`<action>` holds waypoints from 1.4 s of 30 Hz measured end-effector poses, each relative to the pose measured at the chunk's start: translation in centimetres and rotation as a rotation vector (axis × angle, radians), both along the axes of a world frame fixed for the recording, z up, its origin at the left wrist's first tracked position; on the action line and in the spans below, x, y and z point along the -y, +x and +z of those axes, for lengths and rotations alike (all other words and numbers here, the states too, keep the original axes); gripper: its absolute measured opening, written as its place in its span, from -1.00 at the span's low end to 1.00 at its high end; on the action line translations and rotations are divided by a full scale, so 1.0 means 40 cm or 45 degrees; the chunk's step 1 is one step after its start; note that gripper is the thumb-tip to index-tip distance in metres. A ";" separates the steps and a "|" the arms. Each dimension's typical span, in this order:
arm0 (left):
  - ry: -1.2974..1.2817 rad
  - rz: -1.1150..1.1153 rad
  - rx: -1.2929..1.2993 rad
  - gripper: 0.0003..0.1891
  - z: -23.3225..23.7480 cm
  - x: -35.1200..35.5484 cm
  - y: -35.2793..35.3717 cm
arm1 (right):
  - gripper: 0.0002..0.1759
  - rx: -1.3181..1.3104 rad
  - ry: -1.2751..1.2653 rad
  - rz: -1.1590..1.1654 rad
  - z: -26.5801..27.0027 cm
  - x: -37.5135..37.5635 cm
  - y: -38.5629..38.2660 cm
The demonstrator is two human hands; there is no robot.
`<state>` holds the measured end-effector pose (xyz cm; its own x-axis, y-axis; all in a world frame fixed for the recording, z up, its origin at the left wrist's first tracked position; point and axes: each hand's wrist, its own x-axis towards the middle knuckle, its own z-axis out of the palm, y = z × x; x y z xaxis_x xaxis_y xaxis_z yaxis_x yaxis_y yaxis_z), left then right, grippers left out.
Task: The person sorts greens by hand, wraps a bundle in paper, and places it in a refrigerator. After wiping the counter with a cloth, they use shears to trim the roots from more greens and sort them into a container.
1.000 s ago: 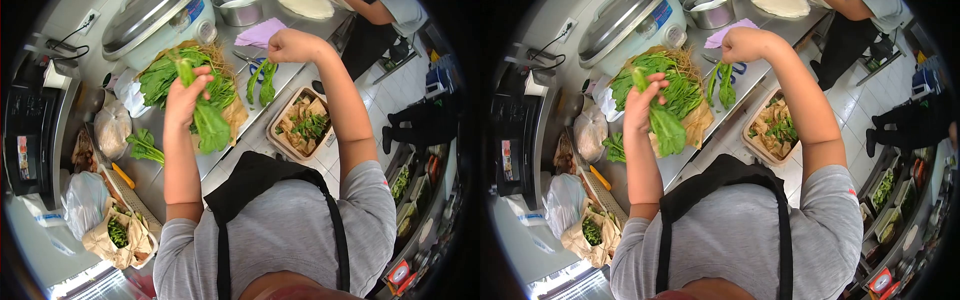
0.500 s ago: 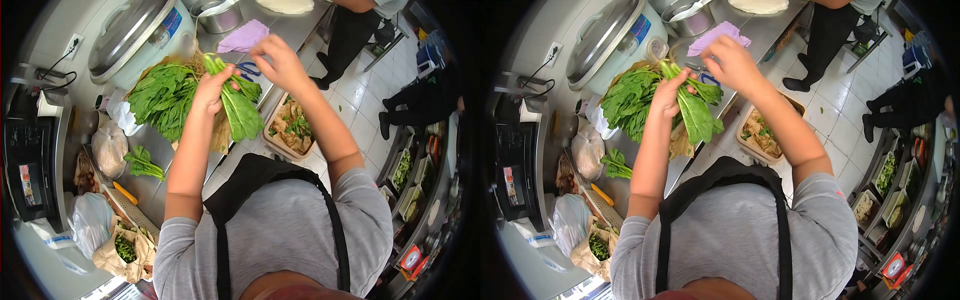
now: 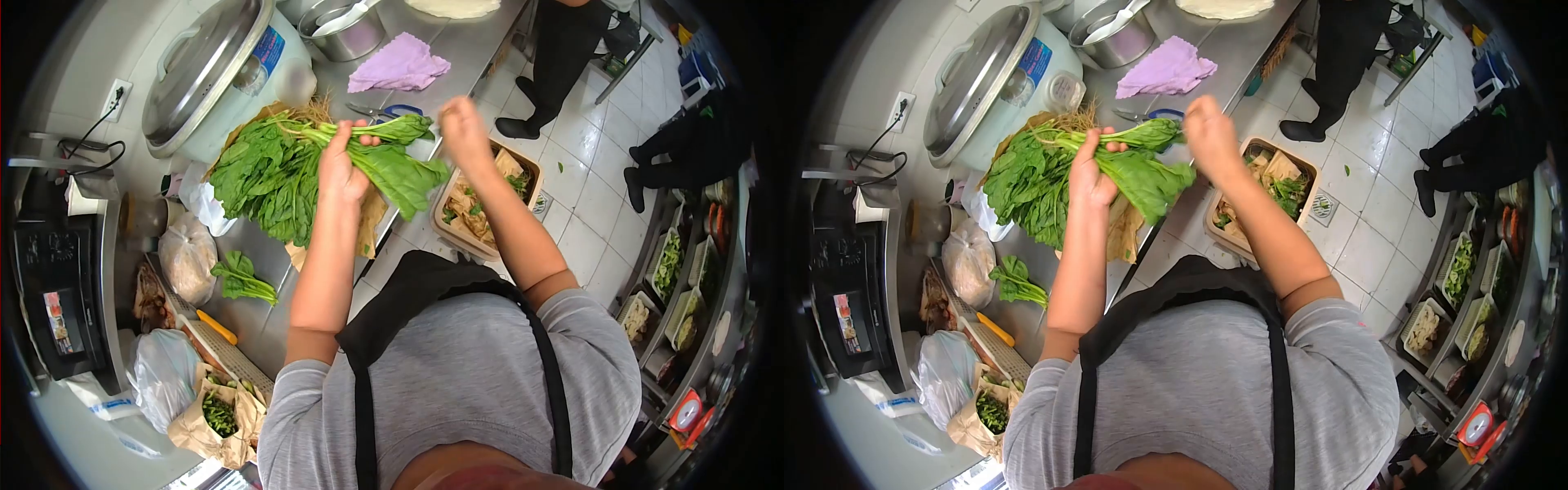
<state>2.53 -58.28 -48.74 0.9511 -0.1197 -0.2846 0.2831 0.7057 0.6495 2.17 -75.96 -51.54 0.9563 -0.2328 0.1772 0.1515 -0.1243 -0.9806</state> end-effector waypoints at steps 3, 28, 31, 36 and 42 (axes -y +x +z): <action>-0.101 -0.051 0.123 -0.88 0.002 -0.017 -0.008 | -0.86 0.210 -0.260 0.155 0.035 0.031 0.005; 0.026 -0.813 0.478 -0.68 -0.035 -0.079 -0.066 | -0.87 0.731 -0.581 0.288 0.083 0.049 -0.068; -0.074 -0.741 0.402 -0.67 -0.040 -0.101 -0.091 | -0.85 0.592 -0.681 0.366 0.088 -0.018 -0.013; -0.209 -0.588 0.435 -0.68 -0.053 -0.134 -0.118 | -0.78 0.098 -1.313 0.230 -0.136 -0.125 0.191; -0.155 -0.468 0.343 -0.61 -0.064 -0.167 -0.135 | -0.65 0.124 -1.259 0.292 -0.064 -0.134 0.123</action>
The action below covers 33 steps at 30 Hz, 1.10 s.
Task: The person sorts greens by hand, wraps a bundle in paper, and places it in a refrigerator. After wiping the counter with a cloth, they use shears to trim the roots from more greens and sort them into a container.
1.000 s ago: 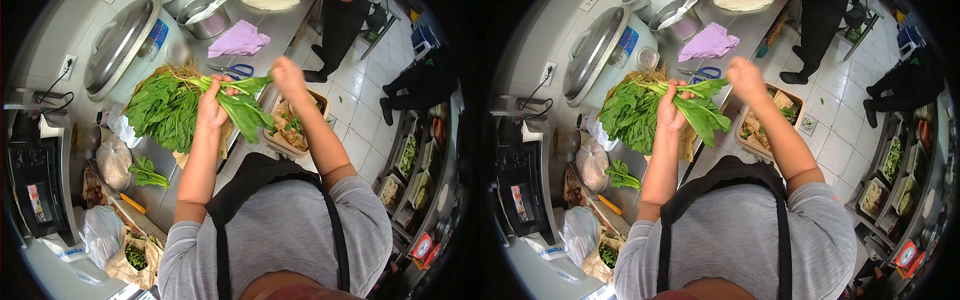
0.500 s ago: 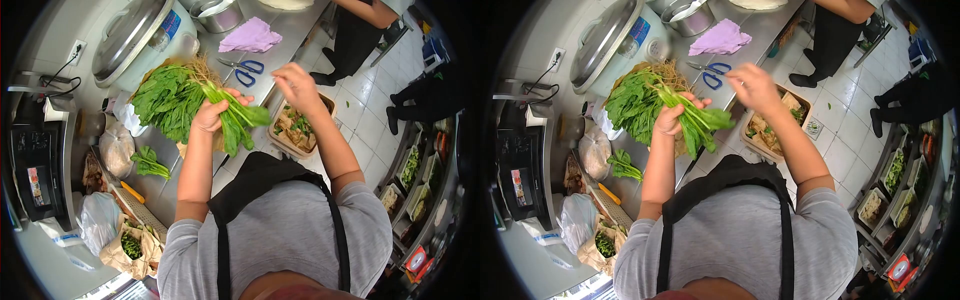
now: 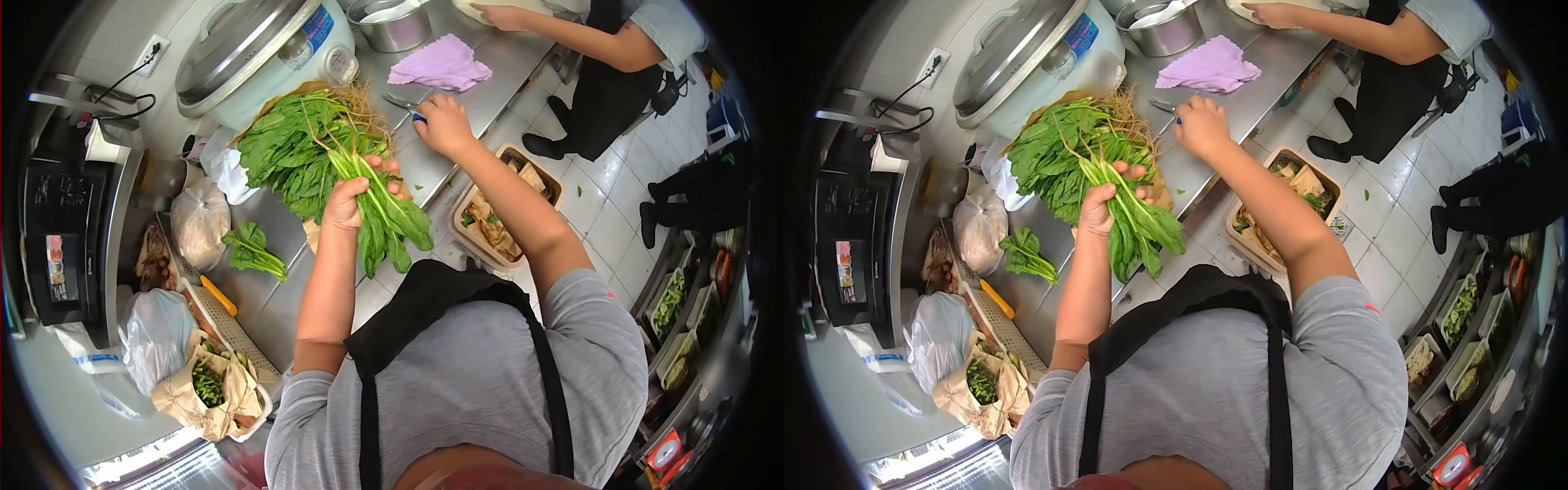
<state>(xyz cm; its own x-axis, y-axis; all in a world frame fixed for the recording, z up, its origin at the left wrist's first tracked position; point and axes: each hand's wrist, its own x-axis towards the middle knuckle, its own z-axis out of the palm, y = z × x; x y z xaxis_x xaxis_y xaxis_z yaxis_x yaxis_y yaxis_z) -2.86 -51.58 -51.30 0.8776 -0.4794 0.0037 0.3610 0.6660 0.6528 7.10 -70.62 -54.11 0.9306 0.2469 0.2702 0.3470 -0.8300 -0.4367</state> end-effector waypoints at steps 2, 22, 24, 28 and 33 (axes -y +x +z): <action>-0.064 -0.002 -0.023 -0.58 -0.005 0.007 0.000 | -0.67 -0.187 0.414 0.262 0.044 0.004 -0.075; 0.070 -0.287 -0.114 -0.42 -0.075 0.159 0.060 | -0.82 -0.440 1.548 -0.049 -0.145 0.391 -0.148; 0.091 -0.234 -0.136 -0.42 -0.065 0.160 0.046 | -0.81 -0.342 0.819 -0.151 -0.232 0.394 -0.143; 0.479 -0.084 -0.215 -0.53 -0.065 0.134 0.035 | -0.74 -0.143 0.033 -0.179 -0.187 0.284 -0.054; 0.919 0.028 -0.260 -0.72 -0.038 0.154 0.016 | -0.74 0.152 -0.101 -0.067 -0.116 0.044 0.082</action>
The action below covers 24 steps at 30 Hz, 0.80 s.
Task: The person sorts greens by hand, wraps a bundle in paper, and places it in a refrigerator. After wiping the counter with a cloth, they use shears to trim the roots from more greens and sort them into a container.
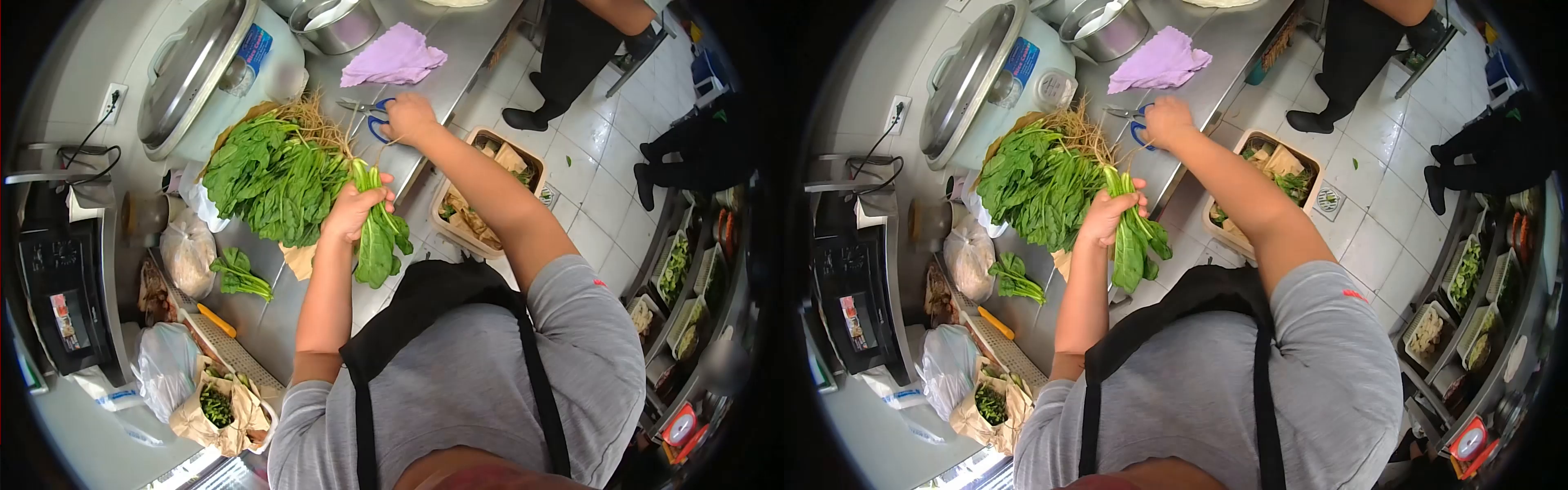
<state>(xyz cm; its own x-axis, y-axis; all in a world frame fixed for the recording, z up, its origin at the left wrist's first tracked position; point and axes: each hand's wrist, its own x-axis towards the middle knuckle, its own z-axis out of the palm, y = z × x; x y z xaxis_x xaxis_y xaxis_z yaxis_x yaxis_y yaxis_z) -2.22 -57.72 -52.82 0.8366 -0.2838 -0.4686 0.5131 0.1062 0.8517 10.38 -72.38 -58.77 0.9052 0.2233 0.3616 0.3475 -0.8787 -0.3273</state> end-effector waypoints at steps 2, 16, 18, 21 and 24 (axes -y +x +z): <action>0.132 -0.021 0.037 -0.74 0.003 0.006 0.005 | -0.74 -0.283 -0.111 0.025 0.012 -0.027 0.037; -0.447 -0.380 -0.403 -0.78 -0.104 0.203 0.123 | -0.24 -1.295 1.096 0.620 -0.076 0.510 -0.384; -0.354 -0.514 -0.446 -0.79 -0.119 0.270 0.130 | -0.24 -1.268 1.002 0.615 -0.057 0.521 -0.396; -0.257 -0.693 -0.489 -0.81 -0.133 0.350 0.133 | -0.26 -1.306 0.958 0.517 -0.069 0.549 -0.392; -0.198 -0.784 -0.614 -0.82 -0.162 0.388 0.142 | -0.30 -1.367 0.859 0.379 -0.057 0.568 -0.396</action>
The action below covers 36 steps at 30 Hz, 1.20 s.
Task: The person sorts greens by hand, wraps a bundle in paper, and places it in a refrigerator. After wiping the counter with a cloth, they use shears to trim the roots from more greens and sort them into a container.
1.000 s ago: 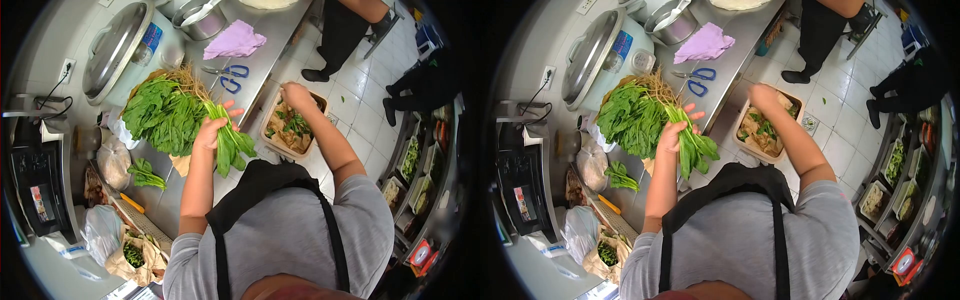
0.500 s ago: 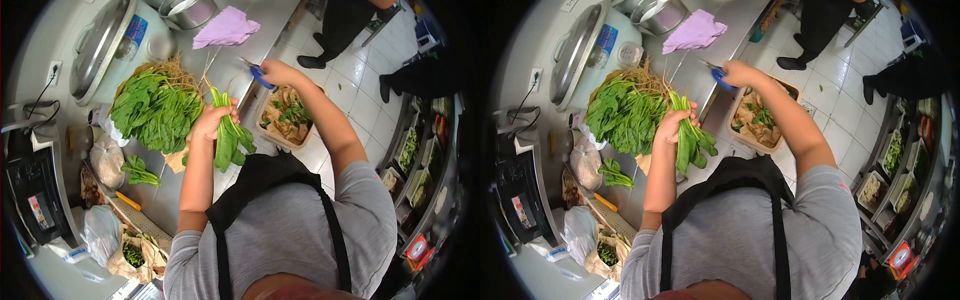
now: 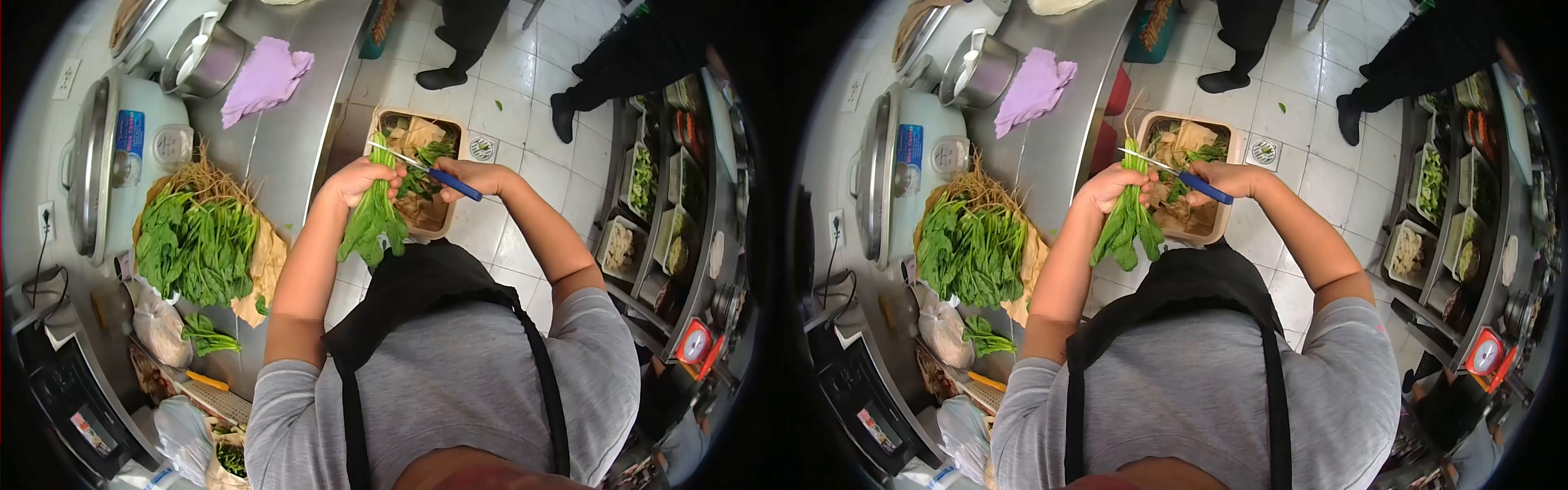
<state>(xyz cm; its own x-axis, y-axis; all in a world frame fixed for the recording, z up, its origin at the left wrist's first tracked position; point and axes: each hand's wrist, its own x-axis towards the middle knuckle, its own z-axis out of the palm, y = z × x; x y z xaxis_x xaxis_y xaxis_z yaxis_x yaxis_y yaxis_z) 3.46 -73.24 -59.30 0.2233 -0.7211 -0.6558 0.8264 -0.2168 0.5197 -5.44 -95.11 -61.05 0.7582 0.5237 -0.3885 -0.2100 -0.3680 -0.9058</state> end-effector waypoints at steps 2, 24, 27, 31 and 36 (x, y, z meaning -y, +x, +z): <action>0.081 -0.099 0.006 -0.83 -0.034 0.019 0.006 | -0.37 -0.054 -0.130 -0.122 -0.022 -0.007 -0.007; 1.488 -0.283 1.867 -0.67 0.375 -0.650 -0.340 | -0.72 0.383 -0.072 -0.452 -0.047 -0.212 0.138; 1.935 -0.613 1.880 -0.65 0.301 -0.867 -0.358 | -0.67 0.495 -0.265 -0.310 0.120 -0.360 0.218; 1.656 -0.844 2.105 -0.53 0.194 -1.076 -0.358 | -0.55 0.787 -0.692 -0.234 0.153 -0.494 0.319; 1.246 -0.647 2.308 -0.31 0.111 -1.150 -0.391 | -0.58 0.871 -0.941 -0.315 0.121 -0.596 0.403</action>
<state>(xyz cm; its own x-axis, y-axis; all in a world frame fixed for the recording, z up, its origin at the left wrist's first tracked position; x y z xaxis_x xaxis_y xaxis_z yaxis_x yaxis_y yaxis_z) -12.19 -27.24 -54.85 0.8291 -0.5507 -0.0972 -0.5446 -0.8346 0.0832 10.67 -71.28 -56.22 0.9916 0.1293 0.0047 0.1190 -0.8971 -0.4255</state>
